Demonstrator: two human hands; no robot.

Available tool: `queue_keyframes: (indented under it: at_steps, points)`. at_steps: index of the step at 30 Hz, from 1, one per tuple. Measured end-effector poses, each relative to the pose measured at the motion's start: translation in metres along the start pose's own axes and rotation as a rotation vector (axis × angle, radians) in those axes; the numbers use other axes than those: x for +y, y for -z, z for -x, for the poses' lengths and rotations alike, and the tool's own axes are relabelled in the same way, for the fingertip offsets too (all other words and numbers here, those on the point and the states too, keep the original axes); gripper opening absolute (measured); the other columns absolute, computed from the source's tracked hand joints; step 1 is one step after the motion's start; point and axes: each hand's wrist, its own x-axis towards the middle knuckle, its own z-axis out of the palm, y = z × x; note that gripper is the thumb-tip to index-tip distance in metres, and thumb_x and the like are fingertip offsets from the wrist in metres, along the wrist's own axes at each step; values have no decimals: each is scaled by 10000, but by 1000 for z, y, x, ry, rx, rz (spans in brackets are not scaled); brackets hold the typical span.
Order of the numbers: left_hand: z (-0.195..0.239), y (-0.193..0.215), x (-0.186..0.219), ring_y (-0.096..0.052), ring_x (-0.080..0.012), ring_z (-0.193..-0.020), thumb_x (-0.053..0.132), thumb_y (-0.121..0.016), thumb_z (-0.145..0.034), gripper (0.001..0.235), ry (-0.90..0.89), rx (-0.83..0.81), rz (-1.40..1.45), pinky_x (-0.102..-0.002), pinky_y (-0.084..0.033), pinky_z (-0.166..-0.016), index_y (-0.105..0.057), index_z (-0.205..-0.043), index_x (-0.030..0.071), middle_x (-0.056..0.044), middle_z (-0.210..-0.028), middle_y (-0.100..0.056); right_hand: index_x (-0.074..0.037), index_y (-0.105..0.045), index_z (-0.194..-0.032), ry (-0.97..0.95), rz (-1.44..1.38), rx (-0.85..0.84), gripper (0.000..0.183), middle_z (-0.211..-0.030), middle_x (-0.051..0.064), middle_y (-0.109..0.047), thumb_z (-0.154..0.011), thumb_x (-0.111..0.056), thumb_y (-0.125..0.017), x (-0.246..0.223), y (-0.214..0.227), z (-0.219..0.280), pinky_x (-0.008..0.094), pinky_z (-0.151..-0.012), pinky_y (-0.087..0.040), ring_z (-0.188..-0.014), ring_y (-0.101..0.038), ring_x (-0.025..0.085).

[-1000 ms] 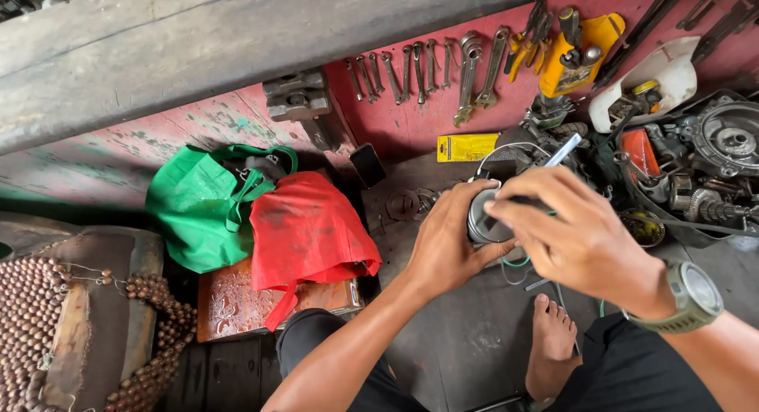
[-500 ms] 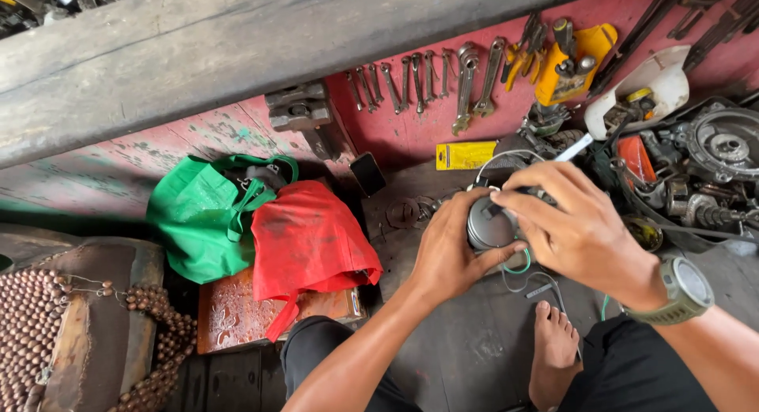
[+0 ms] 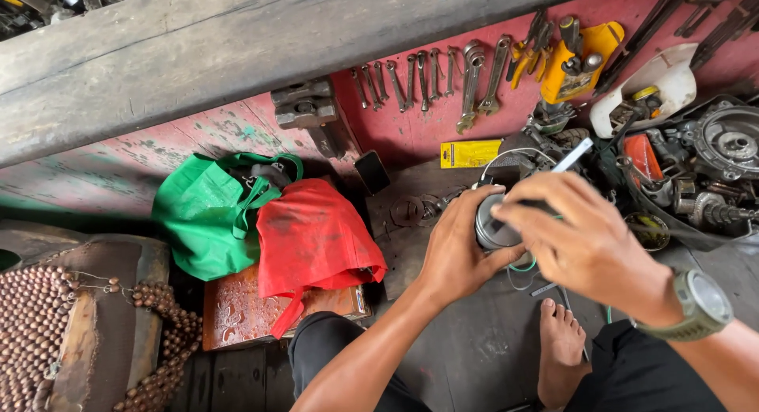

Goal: Cleaning carbon deposits from motorcycle piston ring grooves using a small pick tool

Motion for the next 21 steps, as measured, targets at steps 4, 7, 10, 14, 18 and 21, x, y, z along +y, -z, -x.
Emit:
queue_keyframes:
  at_steps: [4, 7, 10, 14, 18, 21]
  points:
    - [-1, 1, 7, -689, -305, -1045, 298, -841, -764, 708, -22, 35, -2, -402, -554, -940, -505, -1331, 39, -137, -1189, -673, -18, -727, -1072, -64, 65, 15, 325, -1119, 104, -668, -772, 102, -691, 5, 0, 4, 389, -862, -523, -972, -621, 290]
    - [2, -1, 1, -676, -318, -1024, 243, -841, -751, 727, -24, 5, -8, -413, -548, -930, -483, -1351, 43, -140, -1160, -655, -9, -720, -1057, -30, -18, 10, 336, -1109, 101, -661, -737, 94, -695, 1, -2, 5, 377, -867, -529, -1007, -621, 281]
    - [4, -2, 1, -682, -318, -1012, 246, -844, -752, 722, -31, 21, -2, -412, -556, -928, -486, -1341, 31, -146, -1151, -658, -5, -717, -1035, 1, -14, 5, 299, -1098, 94, -661, -754, 96, -703, 6, -5, 6, 357, -854, -537, -996, -633, 264]
    - [0, 0, -1, -693, -314, -974, 251, -851, -719, 728, -33, 40, 0, -405, -565, -882, -500, -1312, 18, -151, -1118, -676, -12, -721, -1063, -70, -26, 17, 306, -1107, 98, -659, -774, 88, -698, 7, -7, 3, 357, -815, -525, -957, -616, 268]
    - [1, -1, -5, -693, -316, -993, 177, -856, -695, 756, -37, 57, 5, -406, -566, -901, -480, -1336, 37, -146, -1142, -675, -10, -718, -1033, -3, -48, 24, 292, -1094, 97, -665, -767, 108, -691, 8, -11, 0, 339, -823, -538, -966, -630, 257]
    - [-1, 0, -1, -704, -300, -981, 317, -880, -698, 757, -11, 67, -24, -398, -570, -880, -504, -1282, 16, -147, -1110, -693, -25, -731, -1068, -85, -12, 15, 331, -1113, 98, -666, -762, 98, -699, 17, -10, 2, 357, -798, -527, -945, -615, 269]
